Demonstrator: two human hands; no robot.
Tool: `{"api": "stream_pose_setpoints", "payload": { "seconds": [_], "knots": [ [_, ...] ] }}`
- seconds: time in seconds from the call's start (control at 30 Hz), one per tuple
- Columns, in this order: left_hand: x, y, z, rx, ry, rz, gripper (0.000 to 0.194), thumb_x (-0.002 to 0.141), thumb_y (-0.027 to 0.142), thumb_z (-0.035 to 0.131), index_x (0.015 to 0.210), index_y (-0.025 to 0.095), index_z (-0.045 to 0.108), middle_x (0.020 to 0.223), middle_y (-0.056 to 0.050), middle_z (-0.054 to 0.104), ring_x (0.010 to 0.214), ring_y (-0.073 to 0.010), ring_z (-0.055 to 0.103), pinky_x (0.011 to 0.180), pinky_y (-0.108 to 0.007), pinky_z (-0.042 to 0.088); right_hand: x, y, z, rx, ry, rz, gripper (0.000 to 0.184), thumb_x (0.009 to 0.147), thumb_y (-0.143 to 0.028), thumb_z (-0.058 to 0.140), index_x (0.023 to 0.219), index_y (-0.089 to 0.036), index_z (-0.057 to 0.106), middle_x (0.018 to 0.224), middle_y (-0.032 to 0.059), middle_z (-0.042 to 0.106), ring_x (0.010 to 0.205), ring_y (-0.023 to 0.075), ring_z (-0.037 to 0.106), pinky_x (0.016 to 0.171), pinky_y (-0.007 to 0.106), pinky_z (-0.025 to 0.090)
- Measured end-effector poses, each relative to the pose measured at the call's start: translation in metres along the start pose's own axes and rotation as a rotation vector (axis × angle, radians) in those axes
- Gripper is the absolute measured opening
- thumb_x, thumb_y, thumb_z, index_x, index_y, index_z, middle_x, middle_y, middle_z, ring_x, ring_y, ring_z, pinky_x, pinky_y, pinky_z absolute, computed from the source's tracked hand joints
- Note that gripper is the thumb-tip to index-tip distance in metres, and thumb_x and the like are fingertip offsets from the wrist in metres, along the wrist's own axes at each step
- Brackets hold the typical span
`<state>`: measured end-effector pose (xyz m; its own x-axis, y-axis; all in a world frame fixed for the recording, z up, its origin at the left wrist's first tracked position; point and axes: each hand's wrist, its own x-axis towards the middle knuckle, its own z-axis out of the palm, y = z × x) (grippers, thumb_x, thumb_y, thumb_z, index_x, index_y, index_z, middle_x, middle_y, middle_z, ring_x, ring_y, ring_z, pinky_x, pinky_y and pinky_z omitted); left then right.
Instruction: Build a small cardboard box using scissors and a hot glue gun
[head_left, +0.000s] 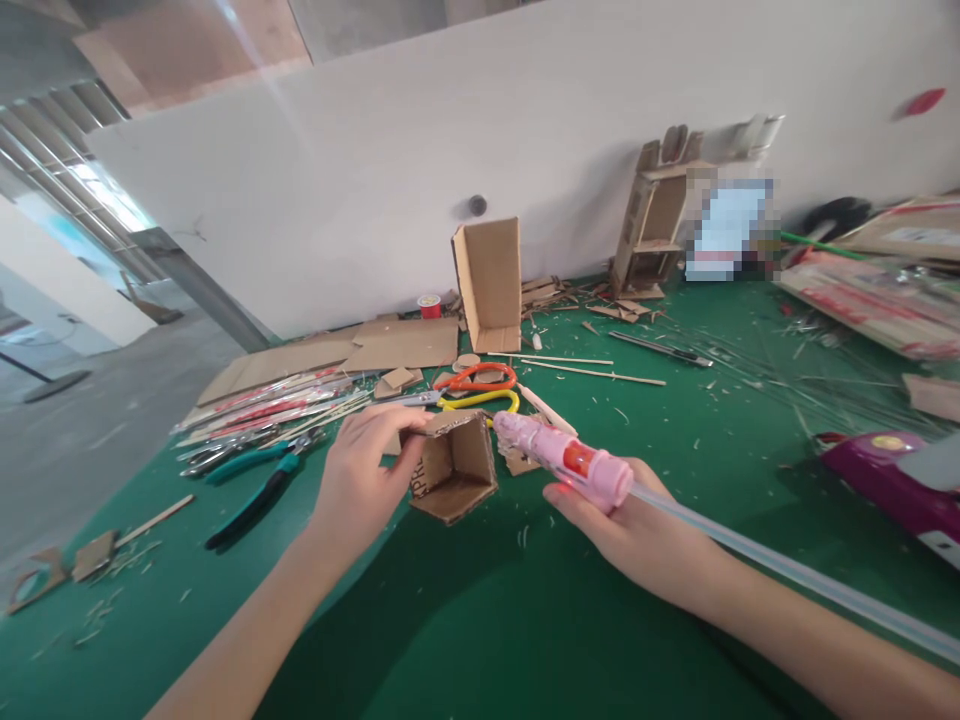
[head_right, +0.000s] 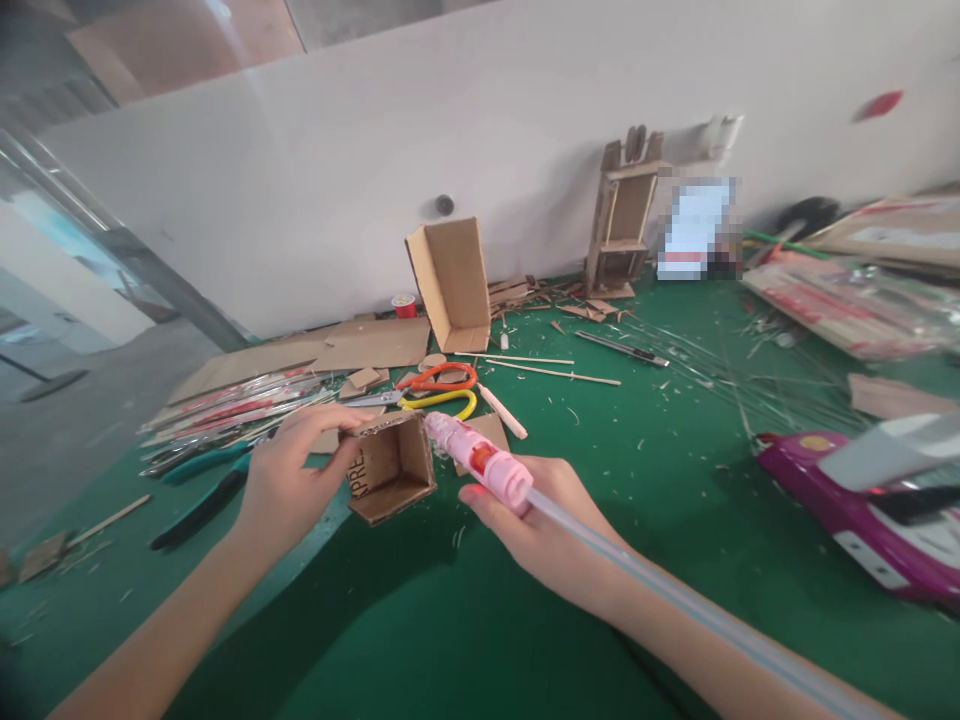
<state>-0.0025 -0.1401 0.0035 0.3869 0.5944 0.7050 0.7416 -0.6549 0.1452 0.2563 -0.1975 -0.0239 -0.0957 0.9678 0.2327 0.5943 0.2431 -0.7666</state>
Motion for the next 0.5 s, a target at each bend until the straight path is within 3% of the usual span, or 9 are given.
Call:
{"api": "stream_pose_setpoints", "payload": {
  "seconds": [0.2,0.37,0.5],
  "knots": [
    [0.001,0.0,-0.001,0.015,-0.01,-0.066,0.014,0.088,0.013,0.054,0.095,0.022,0.061,0.095,-0.002,0.07,0.094,-0.0189,0.065,0.085,-0.036,0.051,-0.001,-0.005,-0.007,0.048,-0.102,0.011,0.031,0.089,-0.04,0.048,0.065,-0.022,0.047,0.056,-0.003,0.041,0.049,0.012,0.04,0.043,0.024,0.034],
    [-0.001,-0.005,-0.001,0.029,0.015,-0.071,0.011,0.087,0.014,0.056,0.095,0.021,0.06,0.094,-0.003,0.07,0.09,-0.0183,0.065,0.084,-0.035,0.051,-0.008,-0.012,-0.012,0.119,-0.339,-0.261,0.028,0.084,-0.033,0.052,0.063,-0.021,0.039,0.057,-0.0037,0.042,0.047,0.0086,0.038,0.045,0.023,0.03],
    [-0.001,-0.006,0.0,0.034,0.018,-0.043,0.011,0.087,0.013,0.056,0.095,0.021,0.059,0.094,-0.003,0.07,0.09,-0.0179,0.066,0.083,-0.034,0.052,-0.01,-0.014,-0.01,0.091,-0.4,-0.302,0.027,0.081,-0.035,0.054,0.062,-0.02,0.04,0.057,-0.0028,0.044,0.047,0.0081,0.037,0.045,0.023,0.027]
  ]
}}
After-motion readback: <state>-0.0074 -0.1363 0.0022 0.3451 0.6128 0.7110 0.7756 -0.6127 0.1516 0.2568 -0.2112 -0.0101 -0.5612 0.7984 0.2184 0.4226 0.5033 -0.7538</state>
